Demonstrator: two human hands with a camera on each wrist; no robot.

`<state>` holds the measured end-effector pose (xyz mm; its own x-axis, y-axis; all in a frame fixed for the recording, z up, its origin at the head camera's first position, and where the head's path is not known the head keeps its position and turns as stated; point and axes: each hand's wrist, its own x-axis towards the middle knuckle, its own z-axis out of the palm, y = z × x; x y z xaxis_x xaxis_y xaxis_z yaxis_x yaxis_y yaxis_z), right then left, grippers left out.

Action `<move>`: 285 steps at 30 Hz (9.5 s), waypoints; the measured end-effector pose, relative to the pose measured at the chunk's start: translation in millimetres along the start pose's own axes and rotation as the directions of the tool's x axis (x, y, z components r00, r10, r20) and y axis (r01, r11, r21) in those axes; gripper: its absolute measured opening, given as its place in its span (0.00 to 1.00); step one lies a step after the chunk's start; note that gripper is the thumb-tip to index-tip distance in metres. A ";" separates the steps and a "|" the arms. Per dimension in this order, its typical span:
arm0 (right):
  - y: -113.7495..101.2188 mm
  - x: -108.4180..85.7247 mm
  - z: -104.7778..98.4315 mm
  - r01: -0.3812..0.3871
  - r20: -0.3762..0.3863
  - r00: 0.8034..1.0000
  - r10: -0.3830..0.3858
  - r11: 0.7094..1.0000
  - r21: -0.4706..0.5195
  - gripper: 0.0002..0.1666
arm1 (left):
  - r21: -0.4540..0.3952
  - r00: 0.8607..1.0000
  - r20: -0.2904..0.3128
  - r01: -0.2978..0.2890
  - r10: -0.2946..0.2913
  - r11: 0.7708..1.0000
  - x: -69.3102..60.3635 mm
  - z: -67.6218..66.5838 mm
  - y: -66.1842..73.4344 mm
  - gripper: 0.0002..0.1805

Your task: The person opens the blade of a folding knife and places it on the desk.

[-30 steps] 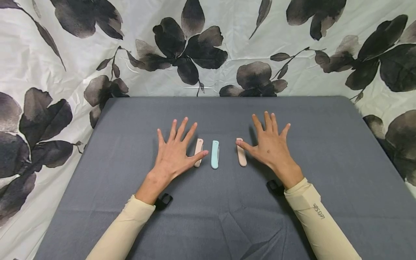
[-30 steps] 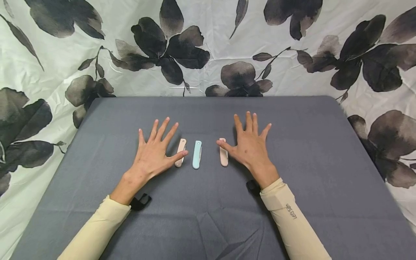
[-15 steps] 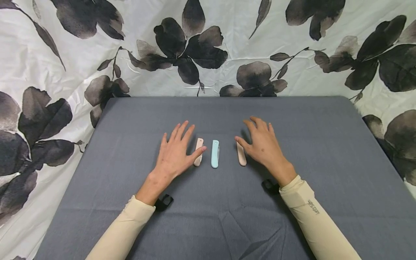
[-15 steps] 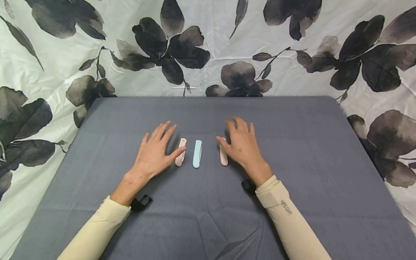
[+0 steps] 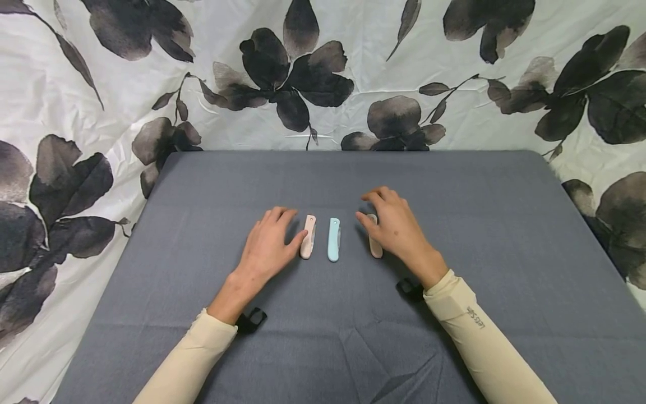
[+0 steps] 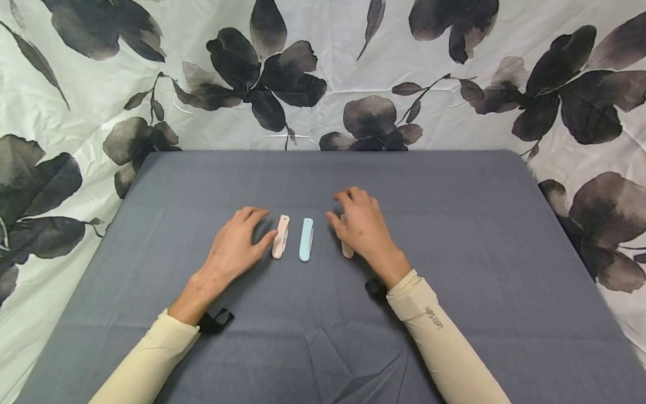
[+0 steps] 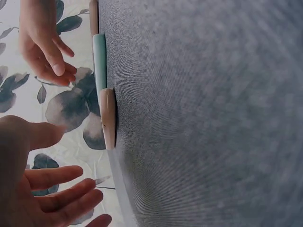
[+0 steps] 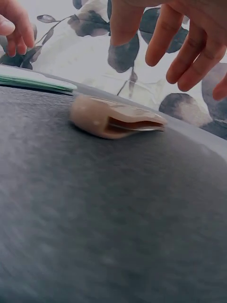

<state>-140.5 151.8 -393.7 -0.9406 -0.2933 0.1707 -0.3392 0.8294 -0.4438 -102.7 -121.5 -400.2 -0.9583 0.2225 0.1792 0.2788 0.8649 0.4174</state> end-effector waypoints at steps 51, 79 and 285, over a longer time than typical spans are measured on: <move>-44.5 21.1 32.0 0.094 0.190 0.978 -0.086 0.995 -0.032 0.20 | -0.022 0.984 0.168 0.065 -0.060 0.998 -14.0 7.1 4.9 0.35; -56.8 26.8 41.1 0.113 0.290 0.953 -0.090 0.992 -0.062 0.25 | -0.009 0.984 0.174 0.041 -0.039 0.999 -20.0 12.1 6.9 0.34; -41.0 29.7 41.0 -0.156 0.187 0.982 0.036 0.718 0.678 0.19 | -0.778 0.965 0.081 0.219 -0.251 0.589 -16.3 21.7 7.2 0.36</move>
<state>-155.0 89.6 -406.5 -0.9376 -0.3474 -0.0131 -0.1050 0.3188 -0.9420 -86.4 -109.1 -419.4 -0.9994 0.0340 -0.0042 0.0030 0.2084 0.9780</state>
